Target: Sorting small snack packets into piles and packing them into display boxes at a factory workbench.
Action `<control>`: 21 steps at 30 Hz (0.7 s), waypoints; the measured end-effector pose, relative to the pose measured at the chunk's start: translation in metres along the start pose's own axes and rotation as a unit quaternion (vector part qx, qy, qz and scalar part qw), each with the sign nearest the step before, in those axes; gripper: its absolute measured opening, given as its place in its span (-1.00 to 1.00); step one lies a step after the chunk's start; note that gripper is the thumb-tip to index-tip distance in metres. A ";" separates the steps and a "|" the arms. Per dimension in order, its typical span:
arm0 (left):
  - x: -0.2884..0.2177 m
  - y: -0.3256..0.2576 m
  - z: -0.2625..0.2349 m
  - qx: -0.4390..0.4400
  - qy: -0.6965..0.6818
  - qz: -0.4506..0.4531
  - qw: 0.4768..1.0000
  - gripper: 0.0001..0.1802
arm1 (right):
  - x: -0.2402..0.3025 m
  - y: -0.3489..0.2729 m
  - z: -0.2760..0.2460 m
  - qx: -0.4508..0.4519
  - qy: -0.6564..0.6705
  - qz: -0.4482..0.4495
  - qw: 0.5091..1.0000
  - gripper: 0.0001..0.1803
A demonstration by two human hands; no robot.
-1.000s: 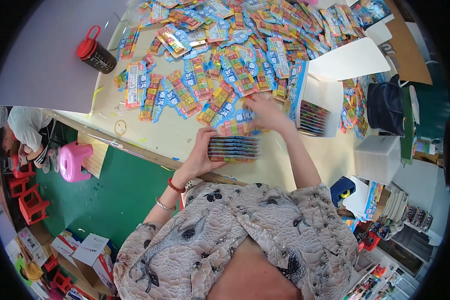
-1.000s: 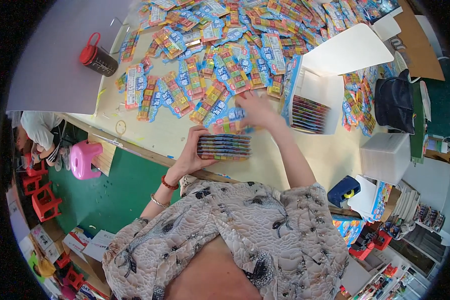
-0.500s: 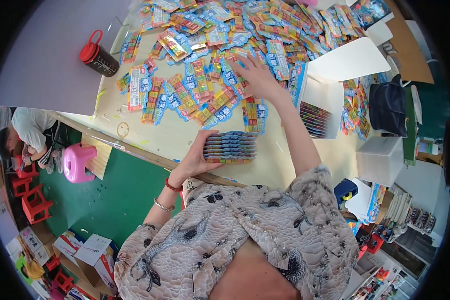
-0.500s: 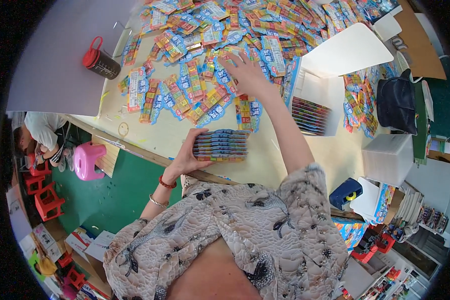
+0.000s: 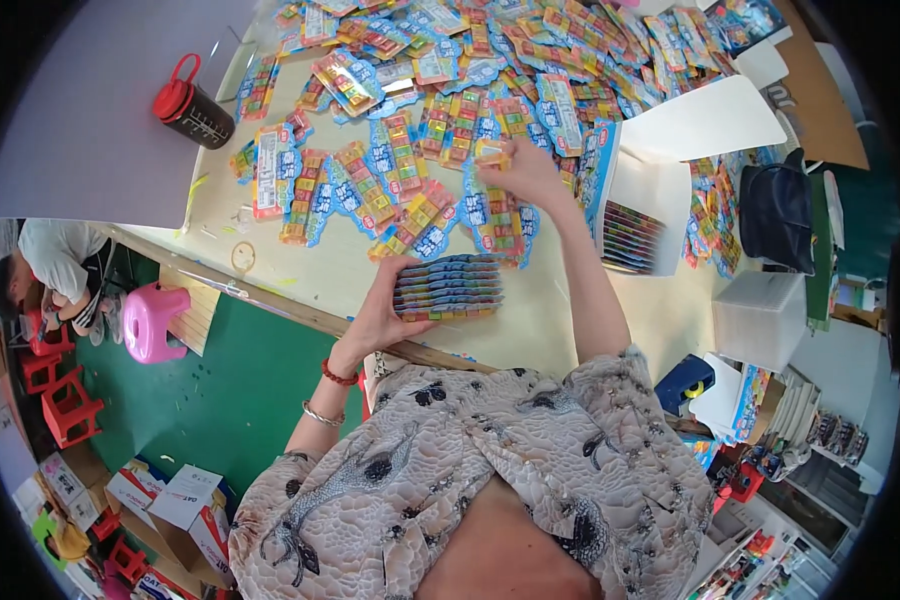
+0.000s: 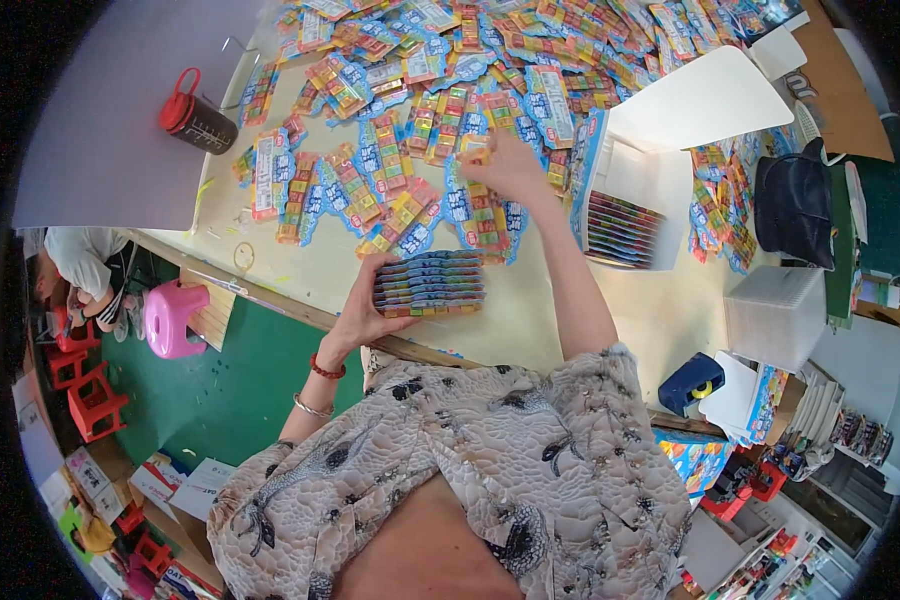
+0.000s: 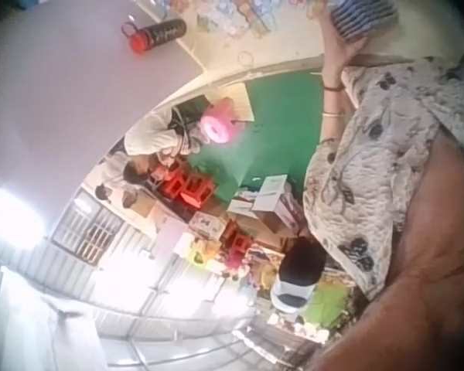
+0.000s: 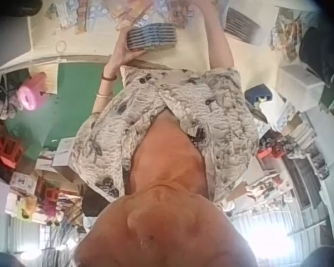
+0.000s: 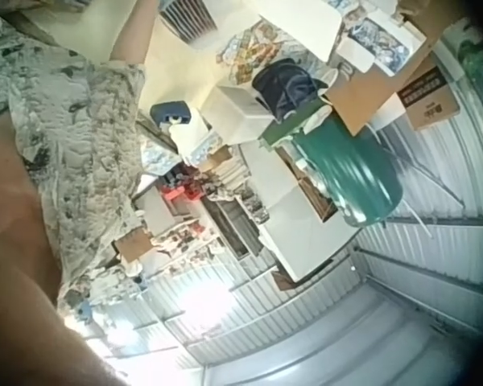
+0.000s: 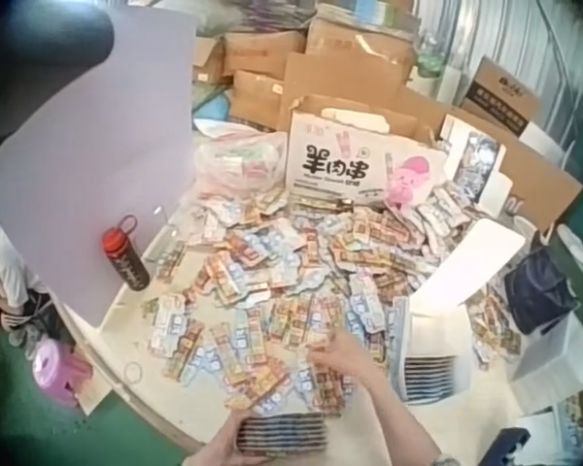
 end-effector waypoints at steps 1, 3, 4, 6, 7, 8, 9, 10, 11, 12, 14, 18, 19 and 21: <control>0.001 0.000 -0.001 -0.001 -0.001 0.000 1.000 -0.10 | -0.002 -0.009 -0.014 0.001 -0.001 -0.001 1.000 -0.45; 0.001 -0.001 -0.002 -0.007 0.031 0.048 0.998 -0.11 | -0.006 -0.034 -0.023 0.142 0.252 0.081 0.954 -0.68; 0.002 -0.001 -0.002 -0.007 0.029 0.047 0.998 -0.11 | -0.011 -0.047 -0.022 0.143 0.251 0.083 0.954 -0.68; -0.003 -0.001 0.000 0.007 0.043 0.079 0.996 -0.12 | -0.013 -0.072 -0.025 0.077 0.350 0.010 0.933 -0.85; -0.005 0.000 0.002 0.013 0.042 0.080 0.996 -0.12 | -0.019 -0.085 -0.017 0.073 0.350 0.014 0.934 -0.85; -0.003 -0.001 0.005 0.036 0.014 0.057 0.998 -0.13 | -0.025 -0.095 -0.010 0.009 0.401 -0.021 0.916 -0.87; 0.000 -0.002 0.008 0.059 -0.013 0.034 0.998 -0.14 | -0.029 -0.105 -0.008 -0.055 0.448 -0.056 0.891 -0.89; 0.002 -0.003 0.008 0.060 -0.013 0.033 0.998 -0.14 | -0.029 -0.115 -0.002 -0.054 0.492 -0.043 0.868 -0.93; 0.002 -0.004 0.007 0.044 -0.012 0.035 0.998 -0.14 | -0.034 -0.119 0.007 -0.056 0.493 -0.040 0.867 -0.93; 0.001 -0.005 0.005 0.027 -0.011 0.038 0.999 -0.14 | -0.036 -0.123 0.025 -0.006 0.488 -0.050 0.872 -0.94; -0.001 -0.001 0.003 0.025 0.032 0.058 0.997 -0.13 | -0.030 -0.131 0.038 0.135 0.404 -0.026 0.904 -0.95; 0.004 0.001 -0.001 0.039 0.013 0.036 0.999 -0.11 | -0.035 -0.137 0.038 0.170 0.269 -0.057 0.946 -0.94; 0.007 0.002 0.000 0.054 -0.013 0.015 0.998 -0.10 | -0.034 -0.136 0.029 0.159 0.132 -0.091 0.974 -0.84; 0.002 -0.001 -0.001 0.060 0.048 0.038 0.996 -0.10 | -0.022 -0.129 0.016 0.143 -0.008 -0.124 0.982 -0.72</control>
Point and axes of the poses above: each hand's wrist, its own y-axis towards the middle knuckle, its own z-axis out of the palm, x = y × z, the point moved 6 cm from there along y, towards the middle knuckle, and after that the axes turned 5 degrees about -y, right-handed, at the moved point
